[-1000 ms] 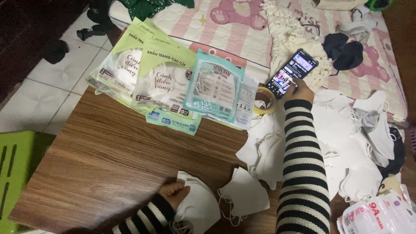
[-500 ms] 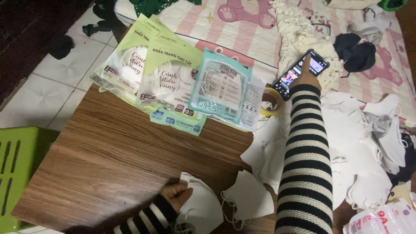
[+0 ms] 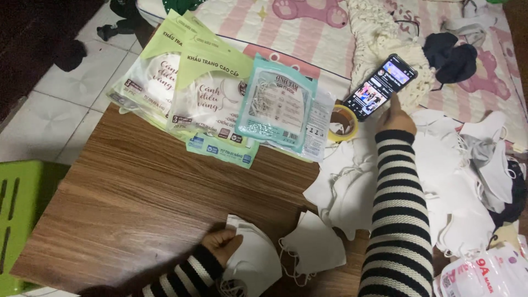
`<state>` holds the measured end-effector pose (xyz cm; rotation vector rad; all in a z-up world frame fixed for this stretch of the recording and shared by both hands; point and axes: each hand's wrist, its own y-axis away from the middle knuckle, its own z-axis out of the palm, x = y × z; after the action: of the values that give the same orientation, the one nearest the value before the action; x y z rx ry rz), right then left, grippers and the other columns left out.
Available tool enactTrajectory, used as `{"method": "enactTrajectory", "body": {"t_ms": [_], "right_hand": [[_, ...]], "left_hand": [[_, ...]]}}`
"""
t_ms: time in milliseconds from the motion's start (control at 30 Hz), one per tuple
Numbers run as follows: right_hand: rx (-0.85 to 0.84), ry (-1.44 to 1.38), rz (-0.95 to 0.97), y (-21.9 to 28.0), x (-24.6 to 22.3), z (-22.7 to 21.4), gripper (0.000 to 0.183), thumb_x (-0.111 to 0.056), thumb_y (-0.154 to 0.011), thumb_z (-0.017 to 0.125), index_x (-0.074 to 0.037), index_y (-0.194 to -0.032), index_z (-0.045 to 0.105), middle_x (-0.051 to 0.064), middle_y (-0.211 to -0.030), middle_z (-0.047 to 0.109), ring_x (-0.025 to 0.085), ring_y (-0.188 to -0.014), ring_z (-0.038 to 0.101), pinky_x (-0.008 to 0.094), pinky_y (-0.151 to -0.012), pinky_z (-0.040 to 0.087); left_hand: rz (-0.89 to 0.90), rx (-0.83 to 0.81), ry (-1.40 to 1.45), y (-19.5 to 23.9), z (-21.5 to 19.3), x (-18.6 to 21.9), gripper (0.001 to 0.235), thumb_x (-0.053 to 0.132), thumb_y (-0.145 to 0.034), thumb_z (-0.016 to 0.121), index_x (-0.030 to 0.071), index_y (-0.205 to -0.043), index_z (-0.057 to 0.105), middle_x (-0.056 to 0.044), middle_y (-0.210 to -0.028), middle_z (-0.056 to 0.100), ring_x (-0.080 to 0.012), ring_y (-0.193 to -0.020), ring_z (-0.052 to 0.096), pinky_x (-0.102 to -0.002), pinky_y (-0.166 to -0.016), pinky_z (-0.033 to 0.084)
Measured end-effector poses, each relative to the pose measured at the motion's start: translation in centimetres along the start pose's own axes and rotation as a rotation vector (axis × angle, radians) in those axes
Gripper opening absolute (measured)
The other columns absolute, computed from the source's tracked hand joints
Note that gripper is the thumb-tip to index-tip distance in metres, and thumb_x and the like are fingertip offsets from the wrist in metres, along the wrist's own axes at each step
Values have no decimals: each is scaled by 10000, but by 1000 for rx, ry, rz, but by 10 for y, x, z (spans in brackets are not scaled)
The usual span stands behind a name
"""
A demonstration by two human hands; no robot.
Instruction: Sorting and inspecting face masks on a low table
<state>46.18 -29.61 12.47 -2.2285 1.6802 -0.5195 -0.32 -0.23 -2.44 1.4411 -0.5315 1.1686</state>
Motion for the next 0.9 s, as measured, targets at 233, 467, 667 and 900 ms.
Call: {"method": "enactTrajectory", "body": {"t_ms": [233,467,667,900], "right_hand": [[8,7,-24,14,0,8,525,-109,-894,594,-192,-1410,651,103,-728,722,292,-560,665,405,-510,535],[-83,-69,-2,21,-14,-23,527,-86,-971,524,-159,-1492,558,156,-800,724,328,-650,672,428,-586,536],[-231,46,-70,9,-14,-6,513,-195,-1037,499,-244,-1548,478,125,-834,721,291,-670,679,406,-603,555],[-431,109,-15,5,-32,-4,515,-234,-1037,446,-317,-1545,430,123,-989,746,298,-817,714,439,-707,581]], "left_hand": [[-21,-9,-95,-4,-4,-2,144,84,-888,767,-6,-792,826,20,-621,599,-85,-550,473,-225,-503,405],[60,4,-60,-3,-2,-5,129,25,-876,756,-11,-766,813,27,-599,586,-78,-529,459,-222,-478,393],[4,22,-96,4,1,12,101,46,-876,761,-13,-823,823,-10,-634,650,-96,-536,513,-231,-486,441],[107,11,-84,-1,-2,0,112,27,-867,766,-11,-782,829,28,-605,628,-70,-520,484,-220,-468,417]]}}
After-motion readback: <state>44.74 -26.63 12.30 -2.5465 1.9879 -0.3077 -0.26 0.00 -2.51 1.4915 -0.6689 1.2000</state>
